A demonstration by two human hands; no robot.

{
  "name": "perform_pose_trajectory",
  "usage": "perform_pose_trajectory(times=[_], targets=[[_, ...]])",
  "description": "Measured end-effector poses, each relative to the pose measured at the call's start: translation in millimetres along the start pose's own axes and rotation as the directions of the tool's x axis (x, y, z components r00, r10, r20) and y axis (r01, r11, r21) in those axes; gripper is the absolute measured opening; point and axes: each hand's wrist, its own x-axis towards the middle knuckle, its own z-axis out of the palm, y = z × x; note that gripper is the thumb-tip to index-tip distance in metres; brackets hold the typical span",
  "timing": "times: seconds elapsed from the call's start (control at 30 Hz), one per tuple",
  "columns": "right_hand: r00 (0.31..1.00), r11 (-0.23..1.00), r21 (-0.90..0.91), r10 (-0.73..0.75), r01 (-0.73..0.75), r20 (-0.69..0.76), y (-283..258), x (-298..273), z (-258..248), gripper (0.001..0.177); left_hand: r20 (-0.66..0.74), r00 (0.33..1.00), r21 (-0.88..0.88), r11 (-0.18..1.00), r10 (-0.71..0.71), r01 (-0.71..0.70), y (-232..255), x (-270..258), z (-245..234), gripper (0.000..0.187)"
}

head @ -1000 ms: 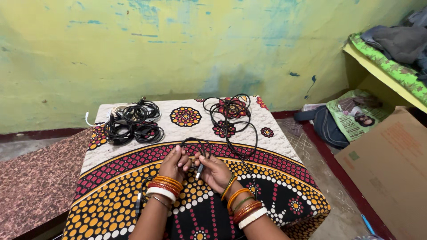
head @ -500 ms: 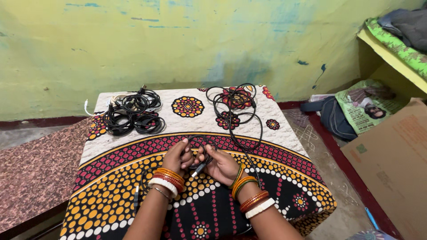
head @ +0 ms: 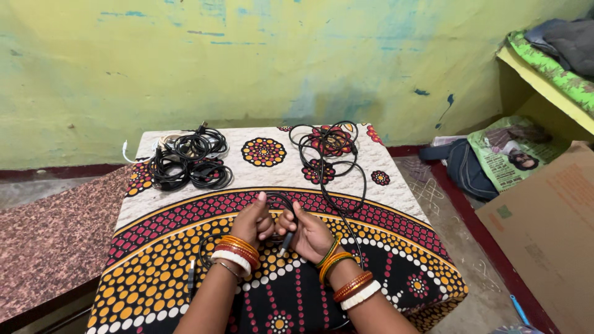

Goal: The person organizes several black cables on a patterned surface by hand.

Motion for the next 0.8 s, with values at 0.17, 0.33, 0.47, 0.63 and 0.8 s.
perform_pose_trajectory(times=[0.17, 0.33, 0.47, 0.63, 0.8], targets=[[0.997, 0.997, 0.040, -0.064, 0.063, 0.041, -2.2, 3.5, -9.1, 0.041, 0.027, 0.997, 0.065, 0.995, -0.076, 0.074, -1.6, 8.6, 4.2, 0.055], [0.975, 0.970, 0.100, -0.221, 0.221, -0.016, -11.3, 1.6, -22.6, 0.042, 0.025, 0.977, 0.062, 0.976, -0.211, 0.209, 16.4, 6.7, 10.6, 0.057], [0.963, 0.953, 0.140, -0.259, 0.267, -0.077, -17.3, 3.5, -16.4, 0.038, -0.017, 0.966, 0.389, 0.888, -0.260, 0.246, 27.0, 3.4, 13.4, 0.046], [0.931, 0.921, 0.153, -0.341, 0.359, -0.132, -24.6, 0.1, -20.8, 0.035, 0.003, 0.985, 0.784, 0.611, -0.175, 0.106, 18.8, 1.1, 12.9, 0.041], [0.880, 0.854, 0.214, -0.447, 0.473, -0.162, -31.3, -2.2, -24.5, 0.033, -0.083, 0.988, 0.898, 0.421, -0.130, 0.131, 7.4, -18.6, 30.4, 0.041]])
